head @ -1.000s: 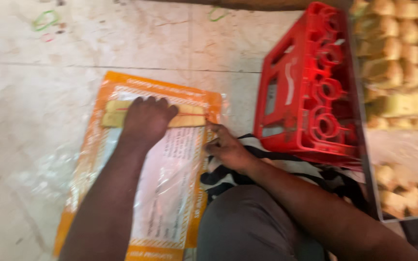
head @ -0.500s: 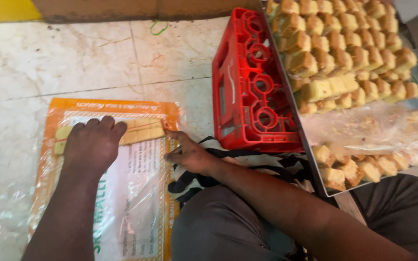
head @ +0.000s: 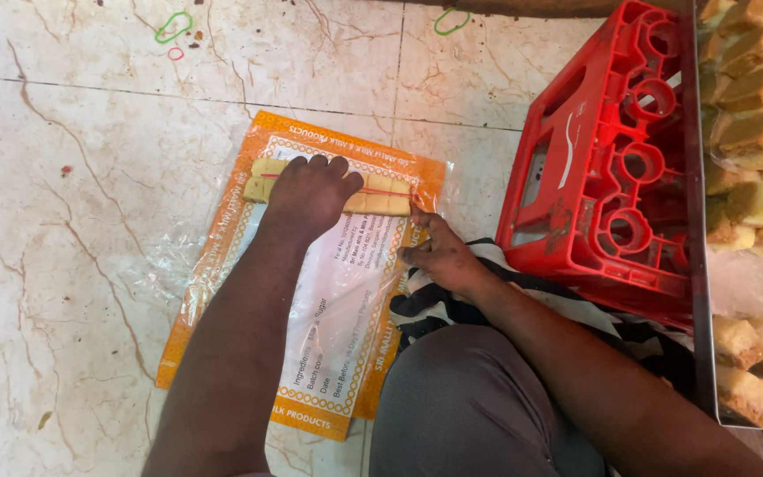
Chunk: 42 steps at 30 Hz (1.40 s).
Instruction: The person organizes small square sweets onto a tray and into plastic bags by hand, using a pink plastic tool to help separate and position them.
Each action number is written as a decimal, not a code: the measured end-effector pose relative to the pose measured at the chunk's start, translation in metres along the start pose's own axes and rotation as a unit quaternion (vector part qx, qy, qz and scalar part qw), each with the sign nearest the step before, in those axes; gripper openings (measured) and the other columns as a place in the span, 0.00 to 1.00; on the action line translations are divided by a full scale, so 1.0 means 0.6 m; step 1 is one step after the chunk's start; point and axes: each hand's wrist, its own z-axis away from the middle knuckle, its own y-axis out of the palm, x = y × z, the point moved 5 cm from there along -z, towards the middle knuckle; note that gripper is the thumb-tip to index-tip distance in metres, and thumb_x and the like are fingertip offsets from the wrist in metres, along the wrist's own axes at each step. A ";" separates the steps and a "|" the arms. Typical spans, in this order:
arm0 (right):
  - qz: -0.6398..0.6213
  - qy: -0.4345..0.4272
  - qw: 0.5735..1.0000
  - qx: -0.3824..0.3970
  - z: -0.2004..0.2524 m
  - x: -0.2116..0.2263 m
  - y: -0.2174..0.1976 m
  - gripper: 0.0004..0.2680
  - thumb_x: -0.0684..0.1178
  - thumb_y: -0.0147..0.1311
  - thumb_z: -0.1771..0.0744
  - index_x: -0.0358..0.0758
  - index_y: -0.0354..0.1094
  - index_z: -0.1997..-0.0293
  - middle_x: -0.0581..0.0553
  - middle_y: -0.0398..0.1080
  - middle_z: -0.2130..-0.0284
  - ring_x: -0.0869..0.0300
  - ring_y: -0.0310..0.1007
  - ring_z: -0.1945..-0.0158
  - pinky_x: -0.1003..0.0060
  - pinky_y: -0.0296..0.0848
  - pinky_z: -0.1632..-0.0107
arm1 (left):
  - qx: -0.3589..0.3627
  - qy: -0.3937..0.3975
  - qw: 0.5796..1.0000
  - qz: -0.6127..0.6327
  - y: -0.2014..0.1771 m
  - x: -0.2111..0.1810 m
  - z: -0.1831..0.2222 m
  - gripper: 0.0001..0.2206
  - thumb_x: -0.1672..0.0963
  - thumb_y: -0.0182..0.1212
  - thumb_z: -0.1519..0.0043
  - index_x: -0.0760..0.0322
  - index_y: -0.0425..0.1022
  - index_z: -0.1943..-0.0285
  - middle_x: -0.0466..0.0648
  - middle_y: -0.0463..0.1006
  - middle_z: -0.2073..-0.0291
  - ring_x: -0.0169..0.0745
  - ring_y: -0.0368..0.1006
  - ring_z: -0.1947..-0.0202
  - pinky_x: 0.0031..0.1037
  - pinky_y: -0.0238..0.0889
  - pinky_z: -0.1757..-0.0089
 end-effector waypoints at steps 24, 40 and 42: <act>0.017 0.020 1.000 0.013 0.006 0.001 0.003 0.26 0.41 0.58 0.35 0.34 0.47 0.31 0.35 0.74 0.60 0.58 0.73 0.59 0.64 0.73 0.56 | 0.093 0.028 0.985 -0.140 0.023 0.112 0.023 0.05 0.56 0.56 0.39 0.52 0.78 0.60 0.42 0.77 0.60 0.42 0.75 0.53 0.39 0.72 0.58; 0.055 0.023 0.998 0.015 0.008 0.017 0.007 0.26 0.43 0.59 0.35 0.33 0.47 0.31 0.37 0.73 0.56 0.57 0.74 0.56 0.63 0.76 0.57 | 0.068 -0.029 0.977 -0.202 0.027 0.236 0.114 0.05 0.55 0.56 0.38 0.51 0.77 0.57 0.40 0.78 0.59 0.41 0.75 0.54 0.35 0.72 0.58; 0.069 0.022 0.997 0.009 0.006 0.011 0.005 0.26 0.43 0.59 0.35 0.32 0.48 0.31 0.36 0.73 0.56 0.57 0.74 0.57 0.64 0.76 0.56 | 0.046 -0.035 0.978 -0.201 0.027 0.247 0.125 0.06 0.54 0.55 0.37 0.50 0.78 0.57 0.40 0.78 0.59 0.41 0.75 0.54 0.36 0.72 0.57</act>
